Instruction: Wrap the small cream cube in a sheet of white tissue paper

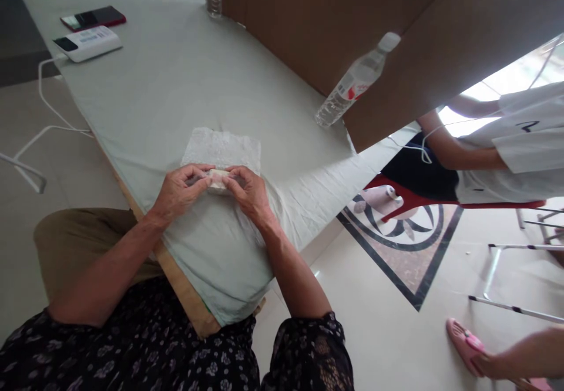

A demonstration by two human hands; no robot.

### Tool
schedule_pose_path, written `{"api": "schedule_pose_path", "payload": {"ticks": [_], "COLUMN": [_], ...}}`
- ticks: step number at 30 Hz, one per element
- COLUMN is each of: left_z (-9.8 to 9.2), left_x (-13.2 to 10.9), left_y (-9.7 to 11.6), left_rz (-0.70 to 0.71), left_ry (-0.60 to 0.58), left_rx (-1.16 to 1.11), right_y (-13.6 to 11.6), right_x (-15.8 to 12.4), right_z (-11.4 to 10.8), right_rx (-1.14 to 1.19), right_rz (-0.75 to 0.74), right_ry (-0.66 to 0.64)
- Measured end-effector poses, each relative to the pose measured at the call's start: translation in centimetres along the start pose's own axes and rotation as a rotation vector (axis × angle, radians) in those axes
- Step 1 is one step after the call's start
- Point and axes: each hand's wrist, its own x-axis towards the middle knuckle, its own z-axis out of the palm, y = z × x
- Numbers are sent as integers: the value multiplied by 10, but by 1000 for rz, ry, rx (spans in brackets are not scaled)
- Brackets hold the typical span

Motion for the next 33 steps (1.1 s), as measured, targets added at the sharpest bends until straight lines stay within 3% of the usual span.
{"api": "schedule_pose_path", "payload": {"ticks": [9, 16, 21, 27, 30, 33], "left_z": [2, -1, -3, -15, -33, -47], "left_x": [-4, 1, 7, 10, 9, 10], "left_y": [-3, -2, 4, 4, 3, 2], "left_rz": [-13, -73, -112, -56, -49, -102], "left_ry": [83, 25, -50, -111, -136, -87], "left_rx": [-7, -10, 45, 150, 196, 314], "right_y": [-8, 7, -8, -27, -25, -26], "right_x": [-7, -3, -16, -31, -30, -28], "right_z": [8, 7, -3, 11, 16, 17], "right_rx": [-47, -69, -507, -832, -891, -953], "right_rz": [40, 24, -204, -392, -408, -436], "right_ry": [78, 109, 293, -62, -71, -77]}}
